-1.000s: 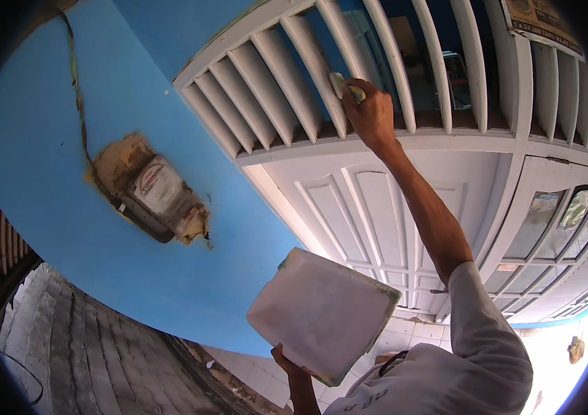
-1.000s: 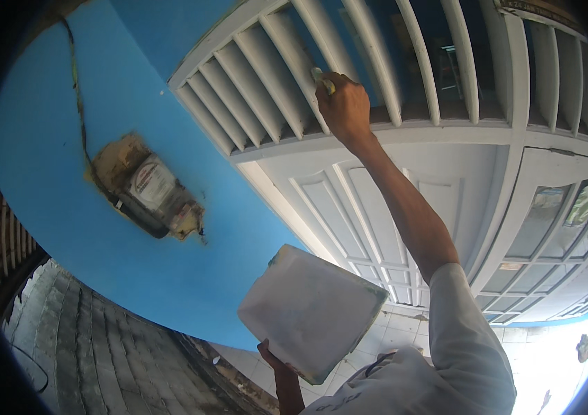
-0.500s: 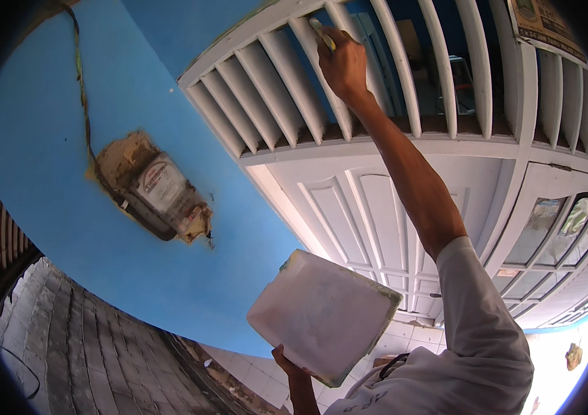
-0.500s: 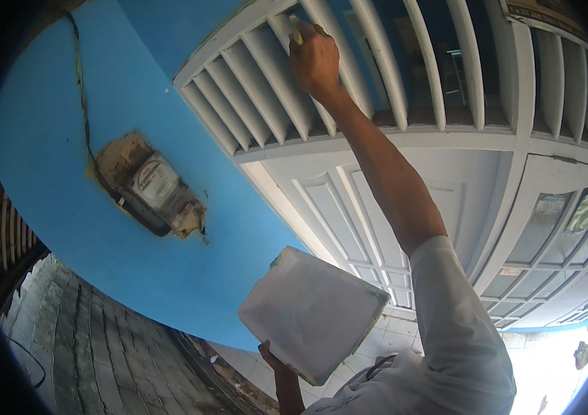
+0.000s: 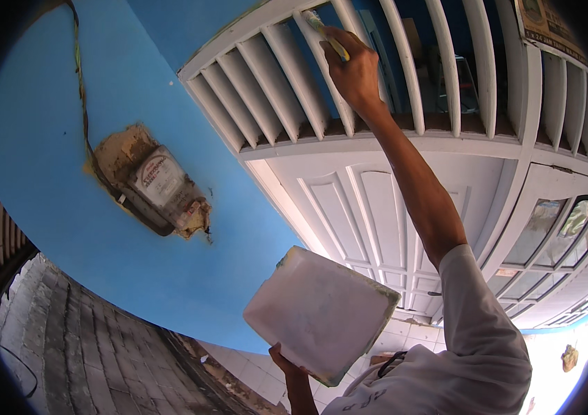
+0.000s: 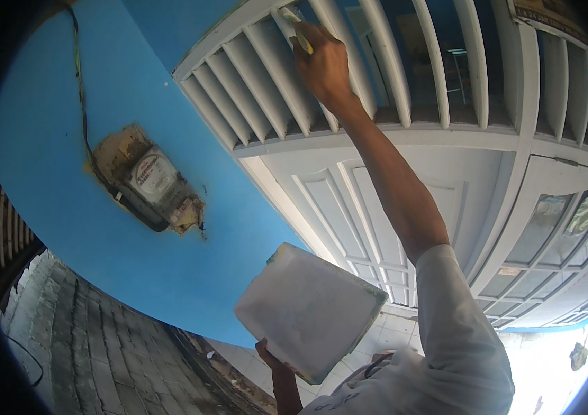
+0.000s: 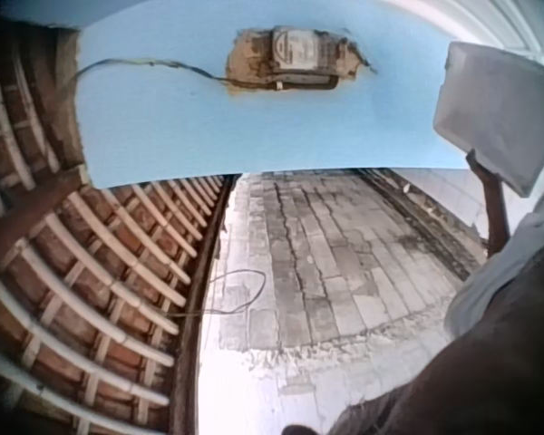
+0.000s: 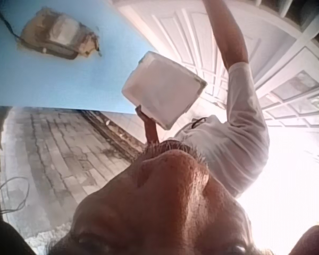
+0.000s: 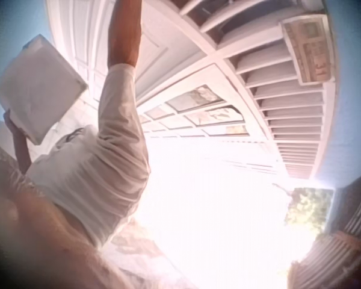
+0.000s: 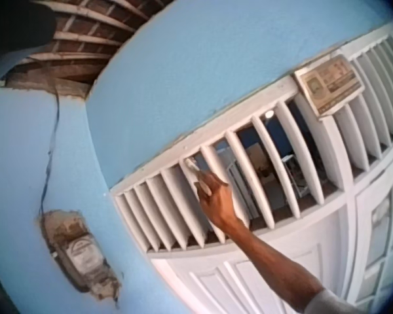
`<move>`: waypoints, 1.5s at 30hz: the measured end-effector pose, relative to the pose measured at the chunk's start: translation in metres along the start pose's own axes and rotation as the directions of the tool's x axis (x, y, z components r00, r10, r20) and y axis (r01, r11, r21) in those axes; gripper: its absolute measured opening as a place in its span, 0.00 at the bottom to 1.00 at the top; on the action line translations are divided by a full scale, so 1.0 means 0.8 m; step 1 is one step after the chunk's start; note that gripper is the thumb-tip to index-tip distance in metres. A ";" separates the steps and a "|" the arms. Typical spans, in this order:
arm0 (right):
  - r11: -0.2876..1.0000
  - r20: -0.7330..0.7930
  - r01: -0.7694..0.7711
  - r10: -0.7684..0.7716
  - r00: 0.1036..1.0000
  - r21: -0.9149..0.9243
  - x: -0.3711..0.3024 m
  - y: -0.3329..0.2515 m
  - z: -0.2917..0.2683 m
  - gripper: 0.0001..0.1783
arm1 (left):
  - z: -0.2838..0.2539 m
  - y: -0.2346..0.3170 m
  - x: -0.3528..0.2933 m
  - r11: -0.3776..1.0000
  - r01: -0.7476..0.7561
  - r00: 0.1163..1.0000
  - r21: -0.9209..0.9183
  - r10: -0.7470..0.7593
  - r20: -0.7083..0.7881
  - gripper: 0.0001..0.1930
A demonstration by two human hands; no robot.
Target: The person paints the white door frame and upper grille using a brush and paint tray. They repeatedly dip the brush into the tray and apply white paint to the vertical bars and horizontal sections of the door frame.
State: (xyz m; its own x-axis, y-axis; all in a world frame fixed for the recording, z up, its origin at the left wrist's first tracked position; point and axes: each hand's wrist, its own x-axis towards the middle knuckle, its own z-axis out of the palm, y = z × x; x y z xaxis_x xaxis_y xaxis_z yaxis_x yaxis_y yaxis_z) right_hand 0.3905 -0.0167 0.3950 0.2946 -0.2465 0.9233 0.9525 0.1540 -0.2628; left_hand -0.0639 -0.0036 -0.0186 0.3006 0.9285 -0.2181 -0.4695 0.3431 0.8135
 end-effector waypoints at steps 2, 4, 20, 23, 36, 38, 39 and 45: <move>0.999 0.028 0.023 -0.023 0.999 0.022 -0.015 -0.007 -0.015 0.14 | 0.011 0.005 -0.008 1.000 0.013 1.000 0.005 -0.013 -0.021 0.34; 0.999 0.067 0.024 -0.027 0.997 0.047 -0.029 -0.014 -0.030 0.14 | 0.003 0.005 -0.006 1.000 0.015 1.000 0.024 -0.014 -0.024 0.34; 0.999 -0.043 -0.014 0.015 0.999 0.031 -0.023 -0.001 -0.003 0.15 | -0.006 0.005 -0.002 0.996 0.018 0.999 0.087 -0.023 0.049 0.37; 1.000 -0.039 -0.011 0.011 0.999 0.003 -0.017 -0.002 0.003 0.15 | -0.005 0.006 -0.003 0.997 0.003 1.000 0.081 -0.001 -0.019 0.34; 0.988 -0.126 0.150 -0.145 0.981 0.028 -0.043 0.020 0.033 0.14 | -0.024 -0.009 0.006 0.994 -0.064 0.998 0.086 0.064 0.005 0.35; 0.993 -0.085 0.121 -0.120 0.989 0.009 -0.057 0.013 0.023 0.15 | -0.005 0.003 -0.004 1.000 0.017 1.000 0.016 -0.017 0.009 0.35; 0.994 -0.092 0.106 -0.107 0.990 -0.014 -0.054 0.014 0.025 0.15 | -0.007 0.003 -0.003 1.000 0.015 1.000 0.019 -0.015 0.000 0.35; 0.995 -0.150 0.097 -0.095 0.984 0.002 -0.020 0.024 0.044 0.13 | -0.001 0.009 -0.009 1.000 0.009 1.000 0.024 -0.010 0.008 0.35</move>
State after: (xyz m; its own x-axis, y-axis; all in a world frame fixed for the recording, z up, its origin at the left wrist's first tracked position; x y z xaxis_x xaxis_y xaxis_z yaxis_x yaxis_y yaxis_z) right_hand 0.4016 0.0241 0.3851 0.2107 -0.4004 0.8918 0.9764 0.1310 -0.1719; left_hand -0.0702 -0.0079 -0.0119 0.3113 0.9241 -0.2218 -0.4469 0.3483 0.8240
